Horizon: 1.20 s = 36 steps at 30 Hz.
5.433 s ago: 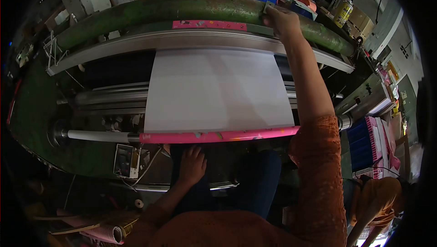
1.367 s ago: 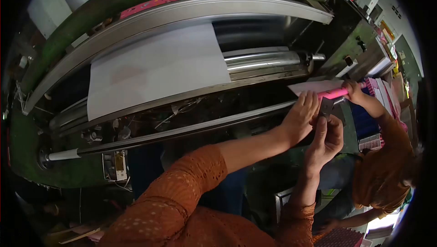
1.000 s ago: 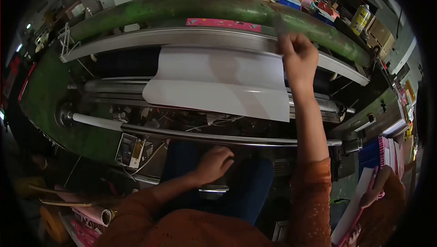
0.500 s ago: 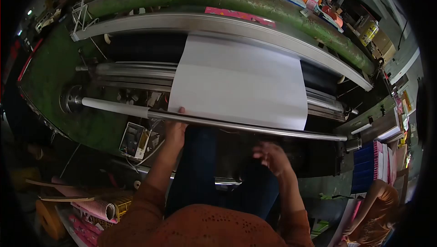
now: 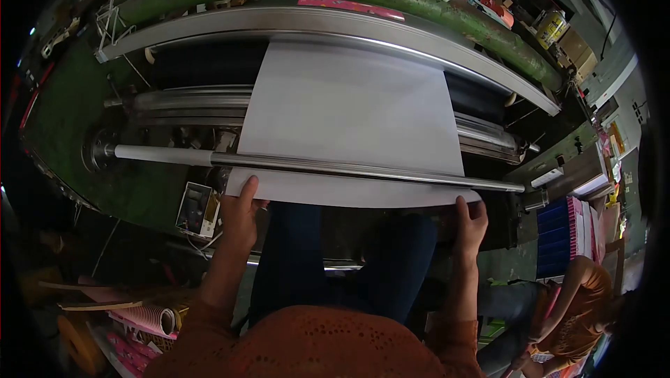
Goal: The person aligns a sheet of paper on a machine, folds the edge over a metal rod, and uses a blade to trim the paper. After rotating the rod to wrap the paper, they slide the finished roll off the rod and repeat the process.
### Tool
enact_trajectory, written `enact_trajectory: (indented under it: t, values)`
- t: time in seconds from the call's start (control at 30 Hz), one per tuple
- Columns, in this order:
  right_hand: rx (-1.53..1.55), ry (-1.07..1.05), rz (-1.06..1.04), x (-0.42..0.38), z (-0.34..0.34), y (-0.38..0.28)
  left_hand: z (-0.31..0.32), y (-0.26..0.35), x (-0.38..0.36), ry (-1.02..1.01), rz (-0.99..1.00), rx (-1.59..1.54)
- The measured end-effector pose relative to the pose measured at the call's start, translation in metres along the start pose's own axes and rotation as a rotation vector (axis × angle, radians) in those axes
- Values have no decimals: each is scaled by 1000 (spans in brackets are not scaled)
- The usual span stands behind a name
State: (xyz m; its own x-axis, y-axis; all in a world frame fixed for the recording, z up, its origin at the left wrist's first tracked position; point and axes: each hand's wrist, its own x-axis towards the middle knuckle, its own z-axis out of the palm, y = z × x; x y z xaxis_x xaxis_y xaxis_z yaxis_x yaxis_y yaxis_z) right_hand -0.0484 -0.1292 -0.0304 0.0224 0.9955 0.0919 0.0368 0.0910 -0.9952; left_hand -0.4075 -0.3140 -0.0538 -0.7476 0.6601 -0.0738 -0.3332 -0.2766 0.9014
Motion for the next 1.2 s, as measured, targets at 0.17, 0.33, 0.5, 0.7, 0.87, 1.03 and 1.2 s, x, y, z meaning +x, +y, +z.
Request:
enact_trajectory:
  t: [0.17, 0.33, 0.5, 0.7, 0.87, 1.03, 1.2]
  values:
    - [-1098, -54, -847, -24, 16, -69, 5, 13, -5, 34, -27, -43]
    - [-1107, -180, -987, 20, 37, -104, 11, 38, -11, -44, -16, -115]
    - [-1113, -363, -841, 76, 56, -103, 49, 23, -17, -320, 874, 858]
    - [-1218, -427, -726, 91, 68, -77, 94, -35, 20, -393, 1288, 1235]
    - [-958, -217, -946, 21, 104, -52, 98, -36, 26, -395, 1341, 1292]
    - [-867, -218, -941, -11, 138, -26, 101, -37, 30, -393, 1380, 1378]
    - [-895, -129, -1042, -7, 146, -6, 107, -41, 29, -287, 1374, 1470]
